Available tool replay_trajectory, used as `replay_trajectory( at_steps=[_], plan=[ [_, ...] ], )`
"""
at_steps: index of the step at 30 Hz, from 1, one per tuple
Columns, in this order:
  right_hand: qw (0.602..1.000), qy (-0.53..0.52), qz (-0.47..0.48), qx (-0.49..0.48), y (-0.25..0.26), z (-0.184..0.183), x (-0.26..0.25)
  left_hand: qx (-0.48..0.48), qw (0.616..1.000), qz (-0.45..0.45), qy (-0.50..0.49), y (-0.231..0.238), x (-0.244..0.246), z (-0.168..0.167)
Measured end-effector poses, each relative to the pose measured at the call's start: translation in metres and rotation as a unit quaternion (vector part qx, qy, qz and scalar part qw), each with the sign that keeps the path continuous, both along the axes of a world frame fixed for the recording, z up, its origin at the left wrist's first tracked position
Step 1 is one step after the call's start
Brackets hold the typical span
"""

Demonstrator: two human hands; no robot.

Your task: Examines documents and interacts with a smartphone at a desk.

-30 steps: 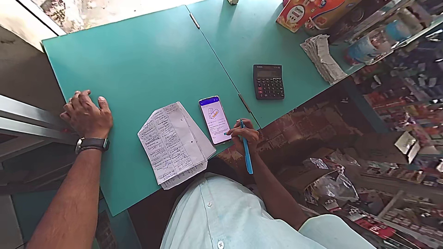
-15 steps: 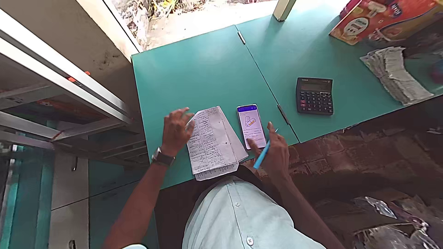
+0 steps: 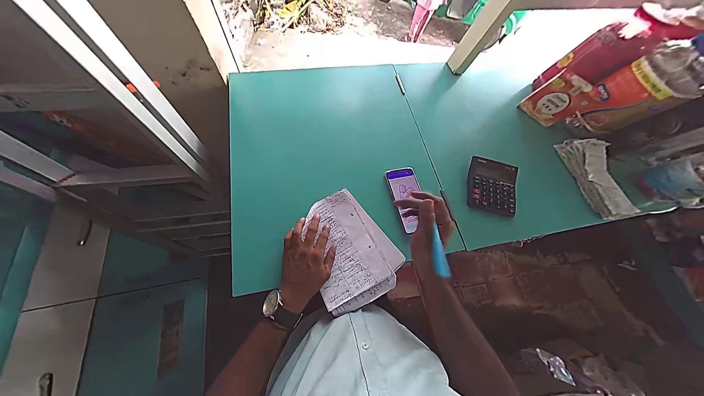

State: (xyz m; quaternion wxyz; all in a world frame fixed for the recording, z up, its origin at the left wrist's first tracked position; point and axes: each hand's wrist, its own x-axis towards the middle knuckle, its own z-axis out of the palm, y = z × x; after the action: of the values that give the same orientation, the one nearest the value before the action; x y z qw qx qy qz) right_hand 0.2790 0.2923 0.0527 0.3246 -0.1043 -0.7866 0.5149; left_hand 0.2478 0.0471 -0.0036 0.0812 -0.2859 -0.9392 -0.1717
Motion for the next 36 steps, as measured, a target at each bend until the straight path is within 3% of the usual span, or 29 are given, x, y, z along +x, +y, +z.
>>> replay_trajectory(
  at_steps=[2, 3, 8, 15, 21, 25, 30, 36],
  plan=[
    [0.982, -0.006, 0.118, -0.147, -0.031, 0.001, -0.020, 0.004, 1.000, 0.011, -0.002, 0.005, 0.006, -0.003],
    [0.976, -0.025, 0.149, -0.157, -0.043, -0.006, -0.030, 0.002, 1.000, 0.015, -0.001, 0.006, 0.007, -0.004],
    [0.988, -0.077, 0.131, -0.006, -0.055, -0.046, -0.064, 0.004, 0.999, 0.027, 0.017, 0.005, 0.008, -0.006],
    [0.990, -0.058, 0.113, 0.068, -0.059, -0.049, -0.065, 0.003, 0.999, 0.031, 0.024, 0.007, 0.007, -0.006],
    [0.986, -0.063, 0.119, 0.100, -0.062, -0.051, -0.066, -0.006, 0.999, 0.034, 0.028, 0.007, 0.008, -0.006],
    [0.992, -0.061, 0.038, 0.106, -0.065, -0.051, -0.065, -0.007, 0.999, 0.035, 0.032, 0.008, 0.008, -0.006],
    [0.992, -0.036, 0.096, -0.073, -0.050, -0.045, -0.060, -0.007, 0.999, 0.034, 0.027, 0.008, 0.008, -0.008],
    [0.989, -0.043, 0.121, 0.077, -0.057, -0.051, -0.063, -0.007, 0.999, 0.033, 0.024, 0.007, 0.009, -0.007]
  ],
)
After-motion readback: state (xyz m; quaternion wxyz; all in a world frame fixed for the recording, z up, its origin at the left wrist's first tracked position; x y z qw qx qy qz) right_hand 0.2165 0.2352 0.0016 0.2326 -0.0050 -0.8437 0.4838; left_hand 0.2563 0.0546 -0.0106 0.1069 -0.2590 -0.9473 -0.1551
